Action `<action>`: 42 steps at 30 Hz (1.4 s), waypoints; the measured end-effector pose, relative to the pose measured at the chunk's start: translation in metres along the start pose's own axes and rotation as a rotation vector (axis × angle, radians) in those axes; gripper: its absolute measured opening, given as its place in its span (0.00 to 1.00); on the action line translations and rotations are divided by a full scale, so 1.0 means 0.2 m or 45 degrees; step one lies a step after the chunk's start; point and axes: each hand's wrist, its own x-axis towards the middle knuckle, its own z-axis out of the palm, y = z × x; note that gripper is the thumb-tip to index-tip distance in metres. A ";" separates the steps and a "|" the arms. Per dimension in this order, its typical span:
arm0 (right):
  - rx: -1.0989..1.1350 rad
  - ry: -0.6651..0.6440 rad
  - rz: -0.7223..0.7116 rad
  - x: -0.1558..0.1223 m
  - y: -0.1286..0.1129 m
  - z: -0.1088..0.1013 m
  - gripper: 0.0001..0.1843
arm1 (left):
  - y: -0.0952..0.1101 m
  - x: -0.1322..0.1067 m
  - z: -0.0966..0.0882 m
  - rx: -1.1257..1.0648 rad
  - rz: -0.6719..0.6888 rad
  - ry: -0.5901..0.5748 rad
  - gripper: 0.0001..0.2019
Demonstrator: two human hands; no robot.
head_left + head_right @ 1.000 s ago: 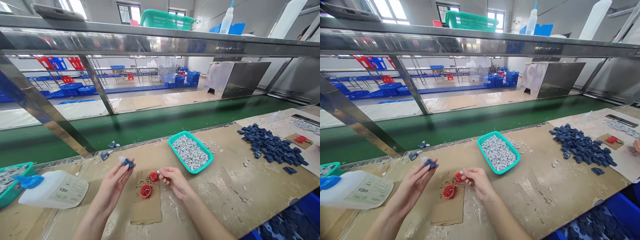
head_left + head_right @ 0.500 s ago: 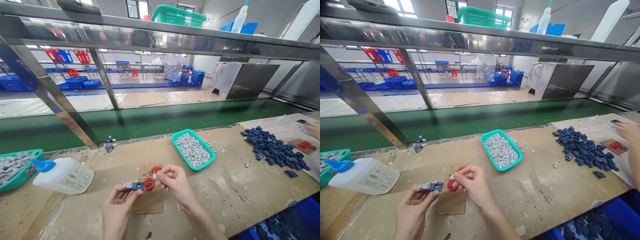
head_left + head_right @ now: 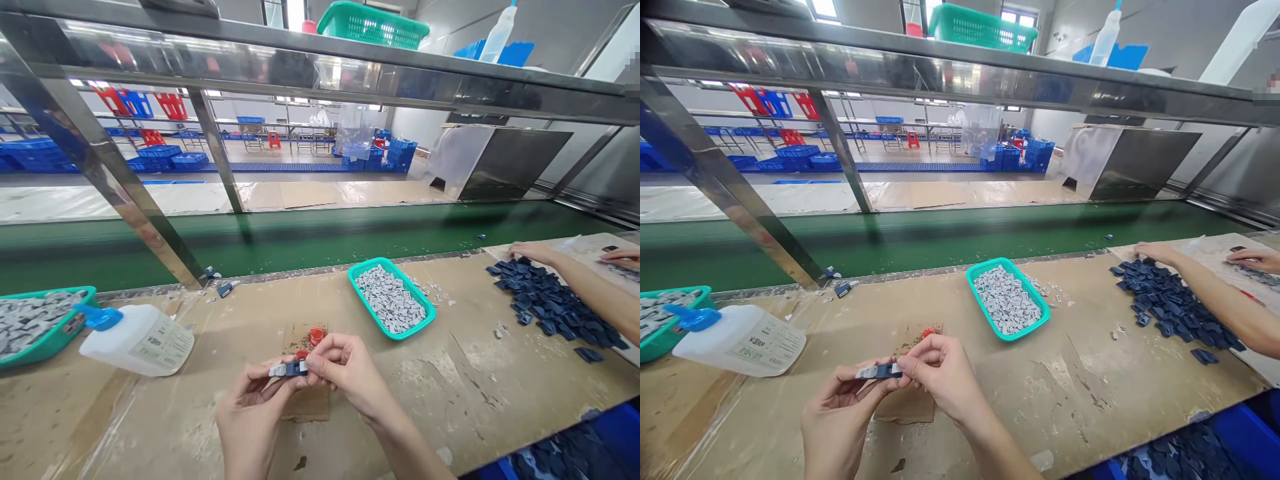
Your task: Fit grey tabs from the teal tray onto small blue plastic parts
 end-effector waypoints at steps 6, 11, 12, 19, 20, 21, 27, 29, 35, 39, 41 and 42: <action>-0.007 -0.048 0.022 0.01 0.01 -0.01 0.20 | 0.00 -0.01 0.01 -0.035 -0.011 -0.004 0.16; -0.080 -0.052 0.010 0.01 0.02 -0.02 0.20 | -0.01 -0.01 0.01 0.002 -0.002 -0.016 0.16; -0.112 -0.058 0.019 0.01 0.03 -0.02 0.20 | -0.02 -0.01 0.00 0.020 0.005 -0.027 0.16; -0.335 -0.211 0.019 0.00 0.04 -0.09 0.17 | -0.06 -0.01 -0.01 0.088 -0.019 -0.100 0.14; -0.334 -0.232 0.017 0.00 0.04 -0.09 0.17 | -0.07 -0.01 -0.01 0.064 -0.055 -0.111 0.14; -0.324 -0.239 0.016 0.00 0.04 -0.09 0.18 | -0.07 0.00 0.00 0.026 -0.110 -0.136 0.14; -0.271 -0.127 0.016 0.01 0.00 -0.18 0.24 | -0.09 0.00 0.05 -0.178 -0.408 -0.223 0.25; -0.411 0.078 -0.064 0.01 -0.01 -0.29 0.23 | -0.10 0.01 0.04 -0.193 -0.408 -0.191 0.28; -1.277 0.818 -0.127 0.10 -0.03 -0.68 0.14 | -0.22 0.34 -0.10 0.054 -0.228 -0.292 0.31; -1.638 0.808 0.007 0.20 0.00 -0.78 0.17 | -0.29 0.81 -0.09 0.660 0.304 -0.295 0.25; -1.638 0.826 0.041 0.24 0.02 -0.79 0.18 | -0.31 1.04 -0.03 0.826 0.421 -0.267 0.23; -1.628 0.845 0.046 0.26 0.02 -0.78 0.17 | -0.32 1.14 0.01 0.903 0.461 -0.249 0.23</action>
